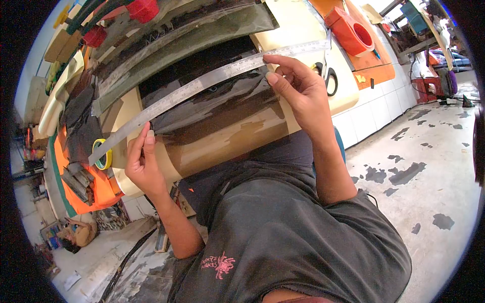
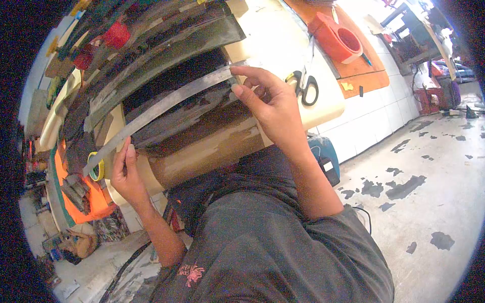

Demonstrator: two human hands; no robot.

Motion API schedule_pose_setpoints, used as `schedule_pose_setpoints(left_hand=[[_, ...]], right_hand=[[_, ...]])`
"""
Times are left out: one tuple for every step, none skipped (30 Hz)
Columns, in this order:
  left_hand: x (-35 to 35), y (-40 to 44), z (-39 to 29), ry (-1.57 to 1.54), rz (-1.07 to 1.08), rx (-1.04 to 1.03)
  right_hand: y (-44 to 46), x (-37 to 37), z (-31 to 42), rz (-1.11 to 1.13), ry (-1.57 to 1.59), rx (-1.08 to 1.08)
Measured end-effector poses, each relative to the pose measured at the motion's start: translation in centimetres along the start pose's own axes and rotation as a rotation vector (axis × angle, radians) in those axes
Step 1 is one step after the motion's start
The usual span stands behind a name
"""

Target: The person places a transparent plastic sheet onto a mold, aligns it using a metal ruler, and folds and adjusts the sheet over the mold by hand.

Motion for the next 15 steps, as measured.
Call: schedule_pose_setpoints(left_hand=[[0.0, 0.0, 0.0, -0.004, 0.006, 0.014], [0.0, 0.0, 0.1, -0.008, 0.011, 0.029], [0.1, 0.0, 0.1, -0.007, 0.009, 0.029], [0.2, 0.0, -0.1, 0.029, 0.015, -0.006], [0.2, 0.0, -0.3, 0.066, 0.021, -0.041], [0.2, 0.0, -0.3, 0.065, 0.019, -0.042], [0.2, -0.1, -0.6, 0.109, 0.013, -0.081], [0.2, -0.1, -0.8, 0.154, 0.008, -0.120], [0.3, -0.2, -0.7, 0.154, 0.007, -0.121], [0.3, -0.4, -0.8, 0.198, -0.002, -0.156], [0.3, -0.5, -0.9, 0.243, -0.010, -0.191], [0.4, -0.6, -0.9, 0.243, -0.010, -0.191], [0.4, -0.7, -1.1, 0.278, -0.014, -0.226], [0.5, -0.8, -1.3, 0.313, -0.019, -0.261], [0.6, -0.8, -1.3, 0.314, -0.020, -0.260]], right_hand=[[0.0, 0.0, 0.1, -0.010, -0.007, 0.003], [0.0, 0.0, 0.0, -0.008, -0.005, 0.005], [0.0, 0.0, -0.2, -0.015, -0.009, 0.001], [0.0, 0.1, -0.3, -0.022, -0.013, -0.002], [0.0, 0.2, -0.2, -0.022, -0.013, -0.001], [0.1, 0.2, -0.1, -0.020, -0.010, -0.023], [0.1, 0.3, -0.1, -0.018, -0.007, -0.046], [0.2, 0.4, 0.1, -0.017, -0.007, -0.045], [0.3, 0.4, 0.2, 0.014, -0.026, -0.062], [0.3, 0.4, 0.2, 0.046, -0.046, -0.080], [0.4, 0.4, 0.2, 0.046, -0.046, -0.080], [0.4, 0.5, 0.4, 0.054, -0.076, -0.062], [0.4, 0.4, 0.5, 0.062, -0.107, -0.044], [0.5, 0.3, 0.3, 0.064, -0.106, -0.043], [0.7, 0.3, 0.3, 0.024, -0.100, 0.000]])
Point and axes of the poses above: each hand's wrist, its own y-axis towards the middle knuckle, its own x-axis out of the back of the hand, z = x × y, the point moved 6 cm from there along y, towards the middle knuckle, and after that the axes turned 4 degrees about x, right-handed, at the moved point
